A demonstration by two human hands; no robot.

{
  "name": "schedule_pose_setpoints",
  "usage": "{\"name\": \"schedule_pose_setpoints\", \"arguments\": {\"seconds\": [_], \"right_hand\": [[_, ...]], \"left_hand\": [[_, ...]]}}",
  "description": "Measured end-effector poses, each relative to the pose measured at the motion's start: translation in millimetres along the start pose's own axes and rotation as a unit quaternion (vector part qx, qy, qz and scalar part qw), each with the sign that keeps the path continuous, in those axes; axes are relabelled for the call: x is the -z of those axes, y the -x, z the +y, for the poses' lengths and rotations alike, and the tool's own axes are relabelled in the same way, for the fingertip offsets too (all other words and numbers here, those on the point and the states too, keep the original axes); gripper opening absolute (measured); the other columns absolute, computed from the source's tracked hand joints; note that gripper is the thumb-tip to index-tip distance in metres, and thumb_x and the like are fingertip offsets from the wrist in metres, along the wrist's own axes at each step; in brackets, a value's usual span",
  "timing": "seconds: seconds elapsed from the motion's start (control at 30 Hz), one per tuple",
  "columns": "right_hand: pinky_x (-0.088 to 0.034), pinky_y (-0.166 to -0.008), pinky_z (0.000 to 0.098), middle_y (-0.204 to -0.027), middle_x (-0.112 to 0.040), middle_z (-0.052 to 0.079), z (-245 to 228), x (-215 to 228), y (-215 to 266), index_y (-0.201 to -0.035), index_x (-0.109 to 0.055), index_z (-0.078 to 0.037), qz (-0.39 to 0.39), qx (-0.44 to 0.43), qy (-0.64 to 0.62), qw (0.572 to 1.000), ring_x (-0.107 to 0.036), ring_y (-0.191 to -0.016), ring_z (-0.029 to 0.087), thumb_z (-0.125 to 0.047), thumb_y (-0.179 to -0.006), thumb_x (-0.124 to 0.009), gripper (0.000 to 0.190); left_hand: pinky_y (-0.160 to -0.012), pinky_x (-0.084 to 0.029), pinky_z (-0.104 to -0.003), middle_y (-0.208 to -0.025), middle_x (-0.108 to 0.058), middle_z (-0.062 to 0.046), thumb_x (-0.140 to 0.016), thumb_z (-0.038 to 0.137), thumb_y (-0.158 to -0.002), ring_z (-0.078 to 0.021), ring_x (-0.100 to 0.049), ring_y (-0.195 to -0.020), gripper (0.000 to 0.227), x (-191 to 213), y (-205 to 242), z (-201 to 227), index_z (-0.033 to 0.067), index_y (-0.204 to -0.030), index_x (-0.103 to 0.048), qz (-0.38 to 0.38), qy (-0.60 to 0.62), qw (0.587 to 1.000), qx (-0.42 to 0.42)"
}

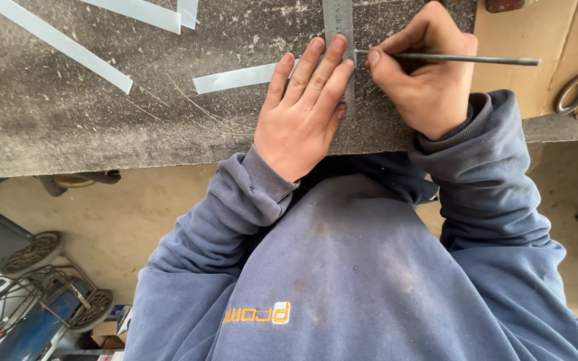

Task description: The person folds white paper strips into small loops and places them into a cardboard box. They then cut a longer strip with scissors, measure and mark it with a ruler and pencil, and fold it into a loop. This process of cutting, measuring, marking, and folding is repeated.

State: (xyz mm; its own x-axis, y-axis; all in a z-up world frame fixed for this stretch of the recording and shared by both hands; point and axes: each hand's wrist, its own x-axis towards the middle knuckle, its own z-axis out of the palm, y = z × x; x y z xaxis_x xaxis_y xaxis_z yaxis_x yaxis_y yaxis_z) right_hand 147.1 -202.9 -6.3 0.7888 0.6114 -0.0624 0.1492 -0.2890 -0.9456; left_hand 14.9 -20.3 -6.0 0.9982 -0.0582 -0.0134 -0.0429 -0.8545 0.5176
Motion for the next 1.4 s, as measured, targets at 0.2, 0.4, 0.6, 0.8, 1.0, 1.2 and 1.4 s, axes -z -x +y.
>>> {"name": "schedule_pose_setpoints", "arguments": {"seconds": [0.2,0.4,0.6,0.8,1.0,1.2,1.4], "right_hand": [[-0.055,-0.077,0.0211,-0.095,-0.070,0.008,-7.5,-2.0,-3.8,-0.103,-0.053,0.003,0.025,-0.048,-0.061,0.997,-0.064,-0.086,0.006,0.004,-0.105,-0.073,0.021],[-0.057,-0.083,0.0229,-0.100,-0.072,0.012,4.4,-2.0,2.5,-0.105,-0.051,0.006,0.018,0.000,-0.049,0.999,-0.067,-0.091,0.008,0.009,-0.107,-0.071,0.020],[-0.058,-0.081,0.0231,-0.098,-0.071,0.012,3.8,-3.9,3.7,-0.104,-0.054,0.007,0.021,0.011,-0.031,0.999,-0.067,-0.090,0.009,0.011,-0.107,-0.073,0.020],[-0.057,-0.080,0.0236,-0.097,-0.072,0.012,2.6,-3.6,3.0,-0.103,-0.057,0.007,0.027,0.020,0.005,0.999,-0.067,-0.088,0.010,0.010,-0.105,-0.075,0.019],[-0.058,-0.081,0.0238,-0.099,-0.074,0.013,4.7,-3.1,4.4,-0.104,-0.058,0.007,0.022,0.039,0.019,0.999,-0.069,-0.090,0.010,0.009,-0.108,-0.075,0.017],[-0.058,-0.079,0.0241,-0.099,-0.073,0.013,3.7,-4.0,5.0,-0.104,-0.059,0.008,0.024,0.029,0.023,0.999,-0.069,-0.088,0.011,0.009,-0.107,-0.075,0.016],[-0.058,-0.080,0.0249,-0.100,-0.072,0.014,5.5,-3.3,6.3,-0.106,-0.060,0.009,0.018,0.040,0.026,0.999,-0.069,-0.089,0.013,0.010,-0.109,-0.074,0.014]], "left_hand": [[-0.135,-0.015,-0.047,-0.170,-0.034,-0.008,-0.064,0.022,-0.110,-0.0259,-0.027,-0.161,0.055,-0.2,-0.5,-0.1,0.0087,-0.160,-0.044,0.003,-0.005,1.000,-0.005],[-0.135,-0.014,-0.048,-0.171,-0.034,-0.008,-0.064,0.021,-0.110,-0.0260,-0.027,-0.161,0.055,-1.7,-0.1,-0.7,0.0082,-0.159,-0.044,0.003,-0.008,1.000,-0.006],[-0.135,-0.015,-0.048,-0.171,-0.034,-0.009,-0.063,0.020,-0.110,-0.0260,-0.027,-0.161,0.054,0.1,-0.1,0.2,0.0077,-0.159,-0.044,0.000,-0.007,1.000,-0.006],[-0.135,-0.015,-0.048,-0.170,-0.034,-0.010,-0.064,0.020,-0.111,-0.0259,-0.029,-0.161,0.053,-1.7,0.5,-0.6,0.0067,-0.158,-0.045,0.003,-0.002,1.000,-0.006],[-0.135,-0.016,-0.048,-0.170,-0.035,-0.010,-0.064,0.020,-0.112,-0.0256,-0.029,-0.161,0.051,-1.8,0.8,-1.1,0.0070,-0.157,-0.045,0.005,0.002,1.000,-0.006],[-0.135,-0.017,-0.048,-0.170,-0.035,-0.010,-0.063,0.020,-0.112,-0.0260,-0.030,-0.160,0.050,-1.8,0.7,-1.7,0.0069,-0.157,-0.046,0.002,0.001,1.000,-0.007],[-0.135,-0.016,-0.048,-0.170,-0.035,-0.010,-0.063,0.019,-0.112,-0.0257,-0.030,-0.160,0.049,-3.0,1.1,-1.5,0.0069,-0.157,-0.046,0.002,0.001,1.000,-0.006]]}}
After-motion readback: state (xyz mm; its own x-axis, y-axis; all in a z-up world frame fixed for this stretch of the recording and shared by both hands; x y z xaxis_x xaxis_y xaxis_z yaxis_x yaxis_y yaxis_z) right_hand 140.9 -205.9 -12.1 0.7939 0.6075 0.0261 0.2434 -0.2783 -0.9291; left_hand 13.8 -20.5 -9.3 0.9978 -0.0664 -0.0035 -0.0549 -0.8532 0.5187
